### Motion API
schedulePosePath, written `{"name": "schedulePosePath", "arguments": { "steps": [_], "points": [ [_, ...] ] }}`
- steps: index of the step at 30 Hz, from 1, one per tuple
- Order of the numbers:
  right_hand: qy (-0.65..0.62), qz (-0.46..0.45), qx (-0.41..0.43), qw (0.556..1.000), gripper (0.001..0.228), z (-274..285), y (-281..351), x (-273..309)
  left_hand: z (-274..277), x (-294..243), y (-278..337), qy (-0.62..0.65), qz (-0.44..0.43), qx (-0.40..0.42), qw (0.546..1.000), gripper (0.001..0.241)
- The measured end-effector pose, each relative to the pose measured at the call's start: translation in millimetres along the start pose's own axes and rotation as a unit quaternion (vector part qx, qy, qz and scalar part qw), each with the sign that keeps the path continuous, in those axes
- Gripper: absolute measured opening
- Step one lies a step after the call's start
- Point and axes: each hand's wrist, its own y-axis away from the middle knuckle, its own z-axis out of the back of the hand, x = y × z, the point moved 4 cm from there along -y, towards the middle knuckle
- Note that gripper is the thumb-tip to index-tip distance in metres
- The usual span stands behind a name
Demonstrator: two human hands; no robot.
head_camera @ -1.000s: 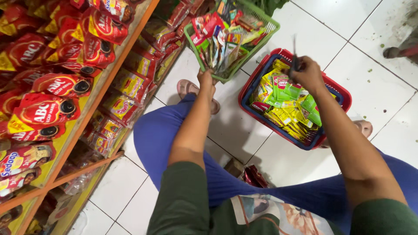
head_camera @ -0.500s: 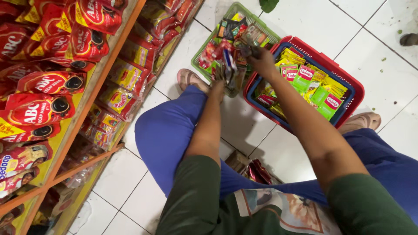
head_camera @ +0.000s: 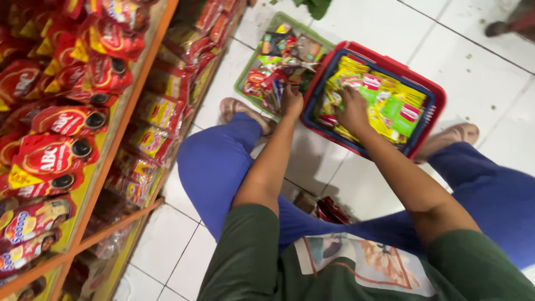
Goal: The person sorts packets of seasoning from a red basket into a blue basket while sitting on the floor next to a grocery shelf.
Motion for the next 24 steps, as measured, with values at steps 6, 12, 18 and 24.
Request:
{"name": "schedulePosePath", "arguments": {
  "steps": [6,12,18,24],
  "points": [
    [0.125,-0.181,0.157,0.963,0.083,23,112,-65,-59,-42,78,-0.315,-0.230,0.138,0.910,0.065],
    [0.056,-0.140,0.153,0.977,0.085,-4,132,-84,-51,-19,128,-0.510,-0.180,0.237,0.807,0.102],
    [-0.048,-0.180,0.164,0.969,0.058,17,133,-97,-39,-34,131,-0.544,-0.113,0.336,0.760,0.086],
    [0.064,-0.342,-0.132,0.928,0.035,82,147,-123,-46,-39,146,-0.532,-0.048,0.361,0.765,0.080]
  ]
}}
